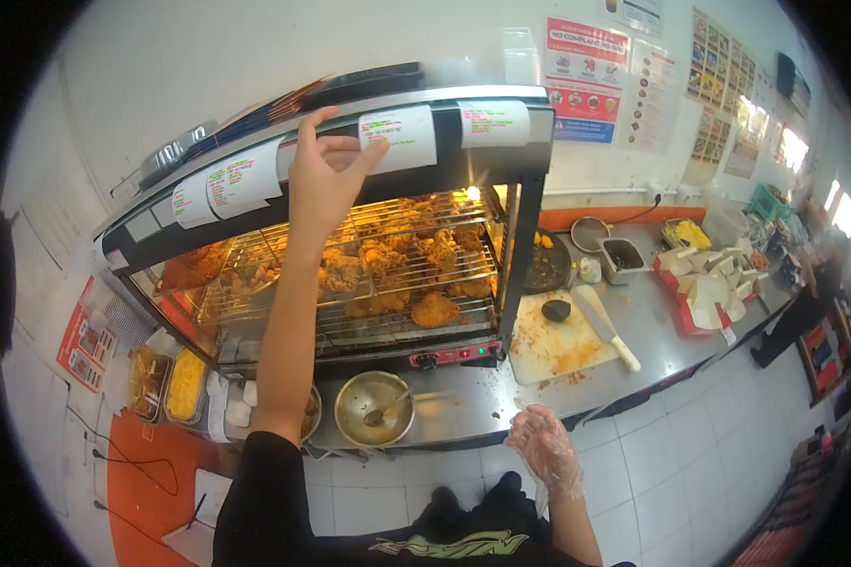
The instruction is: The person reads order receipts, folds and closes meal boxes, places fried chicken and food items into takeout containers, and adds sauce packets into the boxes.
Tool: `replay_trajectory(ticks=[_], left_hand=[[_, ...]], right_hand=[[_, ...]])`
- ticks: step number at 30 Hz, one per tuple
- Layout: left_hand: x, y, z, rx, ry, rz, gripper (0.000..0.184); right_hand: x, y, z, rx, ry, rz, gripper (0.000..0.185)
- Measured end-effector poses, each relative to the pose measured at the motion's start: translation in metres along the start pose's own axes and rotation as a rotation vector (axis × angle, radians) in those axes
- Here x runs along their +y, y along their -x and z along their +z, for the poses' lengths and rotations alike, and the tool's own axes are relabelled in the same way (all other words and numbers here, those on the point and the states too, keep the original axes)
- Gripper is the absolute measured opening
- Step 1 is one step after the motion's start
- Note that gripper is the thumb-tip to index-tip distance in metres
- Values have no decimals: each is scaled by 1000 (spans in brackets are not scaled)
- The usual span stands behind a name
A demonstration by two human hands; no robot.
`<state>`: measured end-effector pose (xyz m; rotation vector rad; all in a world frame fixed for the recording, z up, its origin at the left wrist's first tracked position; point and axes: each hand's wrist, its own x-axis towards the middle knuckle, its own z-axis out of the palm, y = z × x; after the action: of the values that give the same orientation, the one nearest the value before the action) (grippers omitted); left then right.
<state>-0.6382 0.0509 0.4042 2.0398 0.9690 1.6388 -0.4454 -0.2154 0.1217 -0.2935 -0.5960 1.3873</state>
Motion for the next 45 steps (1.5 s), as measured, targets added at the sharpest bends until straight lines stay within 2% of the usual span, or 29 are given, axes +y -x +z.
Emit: replay_trajectory(ticks=[1, 3, 6, 7, 8, 10, 11, 13, 14, 16, 17, 19, 20, 21, 23, 25, 26, 27, 31, 33, 35, 36, 37, 38, 40, 41, 42, 44, 45], left_hand=[[-12, 0, 8, -14, -4, -5, 45], [-49, 10, 33, 35, 479, 142, 49], [-19, 129, 80, -59, 800, -183, 59], [-13, 180, 108, -167, 845, -180, 58], [-13, 235, 133, -343, 884, -313, 58], [-3, 328, 185, -596, 989, -586, 59], [1, 364, 204, -691, 985, -631, 59], [15, 411, 239, -881, 943, -706, 55], [22, 427, 259, -923, 927, -716, 55], [23, 448, 290, -1044, 1017, -962, 48], [20, 464, 311, -1058, 993, -979, 48], [28, 488, 362, -1202, 1121, -1533, 45], [40, 500, 391, -1293, 1066, -1469, 41], [47, 512, 420, -1286, 1046, -1486, 41], [52, 535, 473, -1173, 983, -1646, 32], [33, 567, 522, -931, 1010, -1754, 26], [27, 572, 548, -895, 1052, -1765, 21], [39, 566, 572, -849, 974, -1717, 13], [9, 570, 695, -1081, 562, -1188, 13], [2, 571, 764, -1097, 518, -1166, 17], [-7, 577, 839, -960, 114, -1252, 27], [-105, 641, 902, -939, 298, -1077, 39], [-99, 650, 925, -872, 260, -1172, 39], [-77, 642, 941, -802, 228, -1274, 39], [-66, 653, 965, -688, 234, -1385, 39], [-62, 658, 972, -636, 234, -1414, 39], [-58, 661, 976, -589, 237, -1440, 39], [-50, 666, 982, -499, 244, -1477, 39], [-47, 667, 985, -458, 248, -1488, 40]], right_hand=[[-3, 6, -3, 16, 1, 2, 48], [-13, 17, -18, 51, 52, -25, 51], [-32, 43, -37, 178, 234, -112, 65], [-44, 48, -42, 252, 367, -131, 78], [-56, 56, -41, 333, 569, -128, 88], [-82, 79, -63, 394, 1016, -67, 83], [-91, 91, -74, 396, 1166, 39, 67], [-102, 125, -118, 436, 1067, 72, 51], [-110, 144, -136, 470, 1040, 61, 51], [-117, 169, -164, 499, 769, 208, 44], [-121, 184, -180, 508, 741, 209, 44], [-141, 211, -212, 603, 490, 428, 37], [-137, 228, -247, 586, 484, 554, 37], [-145, 241, -266, 580, 463, 562, 37], [-164, 262, -293, 822, 402, 536, 36], [-183, 289, -336, 859, 515, 511, 30], [-195, 305, -358, 835, 780, 473, 30], [-207, 317, -377, 803, 1047, 427, 29], [-268, 345, -445, 1002, 1016, 358, 27], [-302, 356, -475, 1204, 1210, 505, 25], [-323, 375, -493, 1323, 1267, 485, 24], [-316, 398, -511, 1404, 1289, 494, 23], [-333, 402, -508, 1509, 1017, 560, 21], [-338, 414, -508, 1566, 809, 477, 20], [-365, 402, -487, 1501, 559, 324, 21], [-383, 379, -470, 1576, 532, 385, 29], [-381, 393, -479, 1551, 516, 531, 27], [-365, 417, -494, 1499, 620, 554, 24], [-370, 420, -500, 1450, 685, 672, 25]])
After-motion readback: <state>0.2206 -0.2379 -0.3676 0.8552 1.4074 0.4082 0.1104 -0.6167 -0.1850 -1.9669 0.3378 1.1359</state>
